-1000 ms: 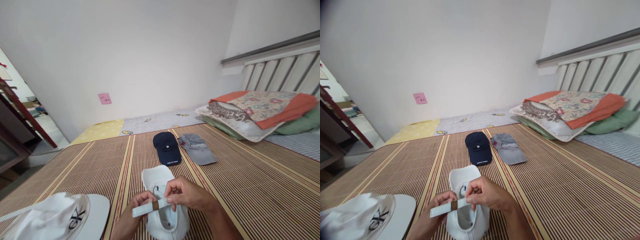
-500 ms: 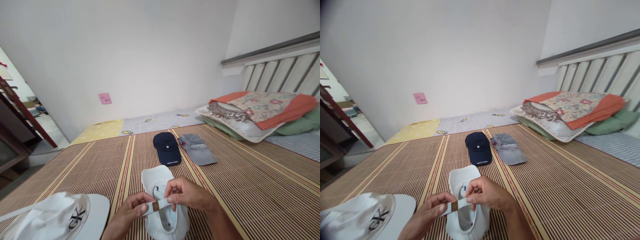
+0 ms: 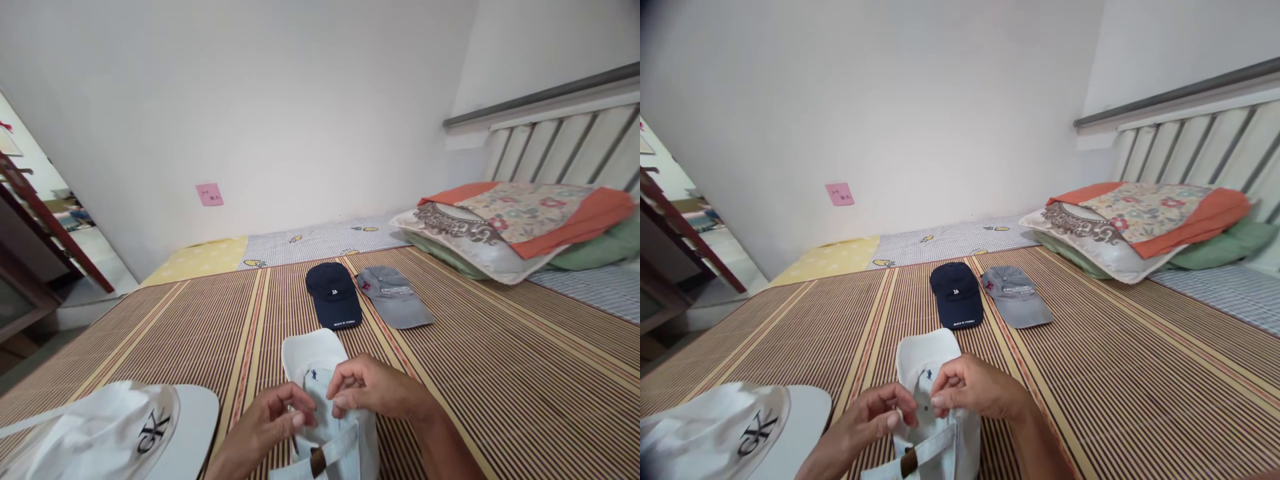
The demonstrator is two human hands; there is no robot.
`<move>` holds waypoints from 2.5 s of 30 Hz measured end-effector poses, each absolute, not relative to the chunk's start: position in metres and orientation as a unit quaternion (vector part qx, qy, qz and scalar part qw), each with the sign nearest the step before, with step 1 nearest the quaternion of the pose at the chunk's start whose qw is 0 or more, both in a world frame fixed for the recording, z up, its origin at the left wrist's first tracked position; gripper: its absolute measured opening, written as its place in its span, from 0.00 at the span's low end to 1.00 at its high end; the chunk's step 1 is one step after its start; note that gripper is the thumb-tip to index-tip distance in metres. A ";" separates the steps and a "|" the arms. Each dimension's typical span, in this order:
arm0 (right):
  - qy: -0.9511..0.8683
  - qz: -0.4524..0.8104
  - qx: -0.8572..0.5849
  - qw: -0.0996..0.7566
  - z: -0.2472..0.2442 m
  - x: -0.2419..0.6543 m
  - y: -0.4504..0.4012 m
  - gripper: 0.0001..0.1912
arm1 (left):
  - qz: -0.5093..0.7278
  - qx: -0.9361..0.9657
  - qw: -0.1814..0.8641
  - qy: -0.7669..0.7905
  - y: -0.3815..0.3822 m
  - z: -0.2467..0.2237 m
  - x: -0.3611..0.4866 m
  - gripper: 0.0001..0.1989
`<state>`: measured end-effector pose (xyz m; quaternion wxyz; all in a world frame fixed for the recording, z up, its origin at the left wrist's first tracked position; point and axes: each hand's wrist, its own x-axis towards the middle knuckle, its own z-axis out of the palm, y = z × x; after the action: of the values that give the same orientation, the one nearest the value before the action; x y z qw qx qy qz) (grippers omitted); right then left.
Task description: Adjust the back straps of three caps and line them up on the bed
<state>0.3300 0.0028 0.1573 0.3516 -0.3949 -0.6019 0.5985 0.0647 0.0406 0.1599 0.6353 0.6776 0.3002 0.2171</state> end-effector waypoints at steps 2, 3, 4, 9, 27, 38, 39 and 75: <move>-0.612 0.571 -0.416 0.357 0.159 0.331 0.003 0.12 | 0.197 0.716 0.584 0.327 0.033 0.173 0.064 0.24; -0.615 0.557 -0.429 0.356 0.160 0.332 0.003 0.12 | 0.181 0.737 0.552 0.347 0.028 0.180 0.065 0.23; -0.619 0.544 -0.442 0.354 0.161 0.333 0.003 0.12 | 0.163 0.754 0.519 0.369 0.023 0.186 0.066 0.22; -0.627 0.500 -0.491 0.341 0.166 0.340 0.001 0.10 | 0.117 0.776 0.466 0.409 0.011 0.184 0.076 0.16; -0.616 0.588 -0.375 0.366 0.147 0.339 0.012 0.16 | 0.204 0.661 0.657 0.300 0.046 0.152 0.054 0.24; -0.604 0.590 -0.373 0.384 0.144 0.342 0.012 0.18 | 0.213 0.644 0.682 0.275 0.047 0.143 0.052 0.18; -0.604 0.591 -0.373 0.384 0.144 0.342 0.012 0.18 | 0.215 0.642 0.683 0.274 0.046 0.143 0.053 0.18; -0.622 0.582 -0.389 0.351 0.148 0.336 0.012 0.19 | 0.228 0.634 0.682 0.285 0.052 0.140 0.050 0.21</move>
<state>0.3361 0.0115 0.1479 0.3506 -0.3892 -0.6221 0.5819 0.0499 0.0517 0.1397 0.6823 0.6336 0.2847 0.2278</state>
